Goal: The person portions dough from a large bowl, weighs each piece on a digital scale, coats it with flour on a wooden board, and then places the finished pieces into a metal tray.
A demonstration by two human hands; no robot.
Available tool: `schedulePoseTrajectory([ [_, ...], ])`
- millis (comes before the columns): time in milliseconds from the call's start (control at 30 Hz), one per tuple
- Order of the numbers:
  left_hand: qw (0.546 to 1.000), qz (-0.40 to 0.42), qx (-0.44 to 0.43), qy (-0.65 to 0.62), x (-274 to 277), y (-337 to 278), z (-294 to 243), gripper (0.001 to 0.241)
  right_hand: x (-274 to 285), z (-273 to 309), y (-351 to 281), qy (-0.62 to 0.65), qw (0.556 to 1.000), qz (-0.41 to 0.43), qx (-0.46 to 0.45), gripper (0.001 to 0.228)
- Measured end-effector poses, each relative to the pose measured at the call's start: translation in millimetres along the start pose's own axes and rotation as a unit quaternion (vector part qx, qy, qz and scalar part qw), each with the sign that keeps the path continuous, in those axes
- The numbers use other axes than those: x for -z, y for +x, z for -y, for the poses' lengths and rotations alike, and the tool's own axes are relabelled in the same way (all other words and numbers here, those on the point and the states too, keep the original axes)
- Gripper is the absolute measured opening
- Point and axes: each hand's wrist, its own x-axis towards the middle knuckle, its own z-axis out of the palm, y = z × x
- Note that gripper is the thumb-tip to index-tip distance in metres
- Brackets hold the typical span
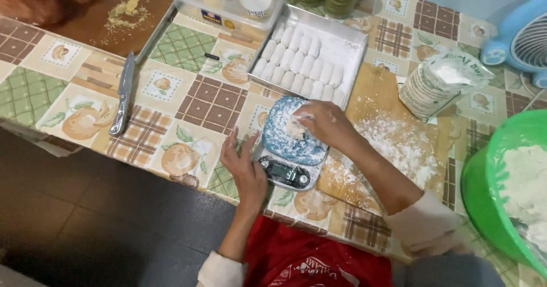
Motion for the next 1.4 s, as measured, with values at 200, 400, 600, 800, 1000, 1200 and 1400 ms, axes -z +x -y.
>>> schedulePoseTrajectory([
  [200, 1.0, 0.008, 0.012, -0.01, 2, 2, -4, 0.071, -2, 29, -13, -0.046, 0.989, 0.142, -0.023, 0.049],
  [400, 1.0, 0.015, 0.019, -0.001, 1, -1, -2, 0.072, -13, -5, -19, -0.102, 0.992, 0.076, -0.021, 0.031],
  [600, 1.0, 0.016, 0.026, -0.005, 0, 0, -1, 0.071, 7, -18, -6, -0.024, 0.998, -0.021, -0.046, 0.019],
  [800, 1.0, 0.012, 0.027, -0.004, 1, -1, -3, 0.072, -13, -35, -10, -0.006, 0.998, -0.061, -0.027, 0.038],
  [1000, 1.0, 0.01, 0.024, -0.007, 1, 2, -3, 0.073, -42, 20, -37, -0.138, 0.99, -0.037, 0.006, 0.049],
  [1200, 1.0, 0.01, 0.027, -0.01, 1, 0, -5, 0.071, -39, -14, -35, -0.102, 0.994, 0.001, -0.034, 0.029],
  [1400, 0.999, 0.014, 0.031, -0.01, -1, -2, 0, 0.072, 7, 17, -15, 0.027, 0.986, -0.01, -0.166, 0.029],
])
